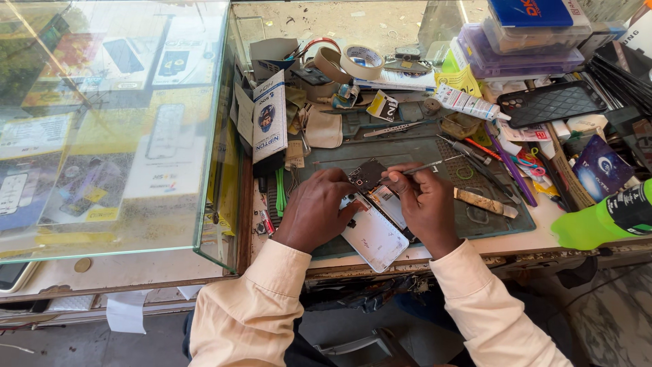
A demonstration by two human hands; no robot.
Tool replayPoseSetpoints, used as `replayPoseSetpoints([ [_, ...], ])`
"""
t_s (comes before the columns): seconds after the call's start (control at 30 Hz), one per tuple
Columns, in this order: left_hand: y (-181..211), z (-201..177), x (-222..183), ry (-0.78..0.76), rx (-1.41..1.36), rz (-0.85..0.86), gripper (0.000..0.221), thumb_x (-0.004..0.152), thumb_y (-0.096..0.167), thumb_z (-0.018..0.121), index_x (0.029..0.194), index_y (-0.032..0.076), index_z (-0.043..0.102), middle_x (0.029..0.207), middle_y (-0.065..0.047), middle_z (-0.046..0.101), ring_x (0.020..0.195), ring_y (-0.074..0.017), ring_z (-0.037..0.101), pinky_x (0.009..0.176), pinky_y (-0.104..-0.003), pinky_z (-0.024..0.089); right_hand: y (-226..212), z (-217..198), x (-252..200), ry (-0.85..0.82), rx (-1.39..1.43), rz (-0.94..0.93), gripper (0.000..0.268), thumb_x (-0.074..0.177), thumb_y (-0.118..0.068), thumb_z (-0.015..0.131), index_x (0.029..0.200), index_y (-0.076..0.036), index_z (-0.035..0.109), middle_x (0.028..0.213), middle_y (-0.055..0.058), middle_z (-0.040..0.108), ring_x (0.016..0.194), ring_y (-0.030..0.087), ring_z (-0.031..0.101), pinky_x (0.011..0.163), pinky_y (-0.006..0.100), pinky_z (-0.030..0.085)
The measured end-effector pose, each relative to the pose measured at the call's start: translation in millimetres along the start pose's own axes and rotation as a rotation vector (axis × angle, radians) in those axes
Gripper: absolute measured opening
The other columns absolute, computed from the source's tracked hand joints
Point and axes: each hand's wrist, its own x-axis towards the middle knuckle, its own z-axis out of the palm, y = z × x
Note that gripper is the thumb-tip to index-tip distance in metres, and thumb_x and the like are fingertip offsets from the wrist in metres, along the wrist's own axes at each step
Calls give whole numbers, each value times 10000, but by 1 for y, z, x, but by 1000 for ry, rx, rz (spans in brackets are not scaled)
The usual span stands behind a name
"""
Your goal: The person works on a disassembled smartphone on a cluttered workbench. They use a screwdriver to adjust components inside the phone and apply adhesive from a syringe to the internal frame.
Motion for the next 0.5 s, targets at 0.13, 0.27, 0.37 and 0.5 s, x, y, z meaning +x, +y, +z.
replayPoseSetpoints([
  [0.13,1,1,0,1,-4,-2,255,790,209,823,996,63,794,1028,-91,711,1007,-314,660,853,-441,525,3,1,-3,-3,23,4,153,1037,-107,656,1088,35,681,989,119,789,931,161,782,809,278,626],
  [0.27,2,3,1,-14,-10,-7,255,806,213,820,1005,57,791,1065,-93,716,1015,-308,665,856,-437,531,2,0,-5,-11,-46,-21,147,1026,-101,673,1081,32,694,972,120,792,921,170,795,776,272,624],
  [0.37,3,3,0,-14,-10,-6,272,799,219,823,1015,56,791,1082,-94,720,1015,-308,668,852,-435,532,0,1,-5,1,-82,-44,141,1019,-98,684,1067,34,699,964,120,791,909,170,795,757,271,621],
  [0.5,1,4,0,-11,-14,3,256,811,205,816,1023,64,796,1077,-96,721,1009,-310,669,858,-432,533,-2,2,-5,5,-101,-62,134,1005,-93,700,1052,32,712,952,127,786,880,161,790,718,270,615],
])
